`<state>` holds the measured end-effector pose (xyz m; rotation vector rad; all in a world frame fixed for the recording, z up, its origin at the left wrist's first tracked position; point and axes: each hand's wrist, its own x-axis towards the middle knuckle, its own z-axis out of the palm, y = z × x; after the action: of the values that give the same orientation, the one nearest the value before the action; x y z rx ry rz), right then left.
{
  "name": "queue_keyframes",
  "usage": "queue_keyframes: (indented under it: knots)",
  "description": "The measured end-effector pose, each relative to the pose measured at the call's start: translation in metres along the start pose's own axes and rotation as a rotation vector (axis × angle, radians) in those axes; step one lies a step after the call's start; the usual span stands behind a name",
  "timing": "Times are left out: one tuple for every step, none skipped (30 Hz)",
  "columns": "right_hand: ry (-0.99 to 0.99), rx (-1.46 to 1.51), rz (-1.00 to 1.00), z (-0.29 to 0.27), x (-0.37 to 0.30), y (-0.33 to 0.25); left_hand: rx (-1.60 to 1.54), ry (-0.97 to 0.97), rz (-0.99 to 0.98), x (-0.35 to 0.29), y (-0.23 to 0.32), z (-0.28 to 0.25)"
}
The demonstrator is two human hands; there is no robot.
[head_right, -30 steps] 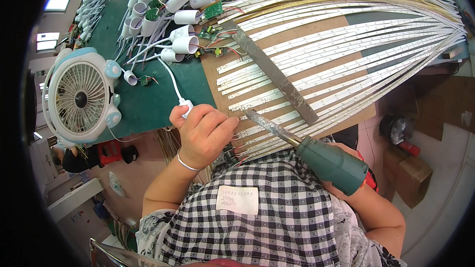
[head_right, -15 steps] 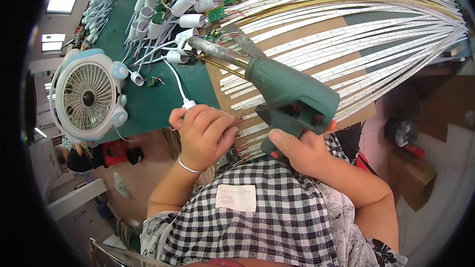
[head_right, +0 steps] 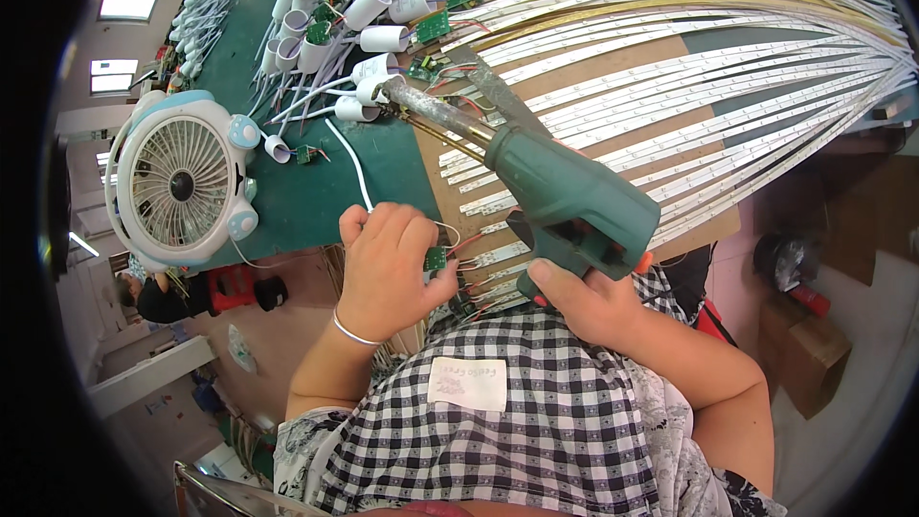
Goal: Assemble and solder components onto LED light strips on an assembly line.
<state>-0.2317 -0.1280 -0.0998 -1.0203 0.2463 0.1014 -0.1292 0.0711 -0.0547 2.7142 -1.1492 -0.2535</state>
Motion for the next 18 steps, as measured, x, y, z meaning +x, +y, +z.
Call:
queue_keyframes:
  knots:
    - [0.001,-0.007,-0.004,0.0,0.0,0.0,0.019,-0.055,-0.032,-0.001,0.002,-0.001]
    - [0.003,-0.014,-0.009,0.0,0.0,0.0,0.012,-0.009,-0.016,-0.001,0.002,0.001]
    - [-0.002,-0.021,-0.021,-0.001,0.0,0.002,0.005,0.037,-0.001,-0.001,0.003,0.005]
    - [-0.009,-0.025,-0.032,-0.002,0.001,0.002,0.0,0.084,0.013,-0.002,0.003,0.007]
    - [-0.015,-0.029,-0.042,-0.002,0.001,0.002,-0.003,0.107,0.011,-0.002,0.004,0.008]
    - [-0.02,-0.032,-0.052,-0.001,0.002,0.002,-0.006,0.13,0.01,-0.002,0.005,0.009]
    - [-0.017,-0.034,-0.05,-0.002,0.002,0.002,-0.014,0.153,0.012,-0.002,0.006,0.01]
    - [-0.015,-0.034,-0.047,-0.002,0.002,0.001,-0.02,0.149,-0.009,-0.003,0.007,0.011]
    - [-0.011,-0.03,-0.034,-0.001,0.002,0.001,-0.025,0.146,-0.03,-0.005,0.008,0.011]
    - [-0.009,-0.031,-0.036,-0.001,0.002,0.001,-0.031,0.142,-0.051,-0.007,0.01,0.012]
    - [-0.007,-0.032,-0.038,-0.001,0.002,0.002,-0.052,0.171,-0.053,-0.007,0.012,0.012]
    - [-0.008,-0.038,-0.056,-0.002,0.002,0.003,-0.073,0.2,-0.055,-0.006,0.017,0.012]
    - [-0.017,-0.044,-0.07,-0.002,0.003,0.004,-0.092,0.231,-0.063,-0.006,0.02,0.011]
    - [-0.024,-0.05,-0.085,-0.002,0.003,0.005,-0.065,0.247,-0.074,-0.005,0.02,0.014]
    - [-0.034,-0.056,-0.097,-0.002,0.003,0.005,-0.038,0.263,-0.086,-0.005,0.019,0.017]
    - [-0.038,-0.057,-0.104,-0.002,0.004,0.005,-0.01,0.279,-0.096,-0.003,0.018,0.02]
    - [-0.044,-0.06,-0.111,-0.003,0.004,0.005,-0.017,0.269,-0.085,-0.003,0.017,0.02]
    - [-0.045,-0.059,-0.111,-0.003,0.004,0.004,-0.023,0.258,-0.074,-0.002,0.017,0.02]
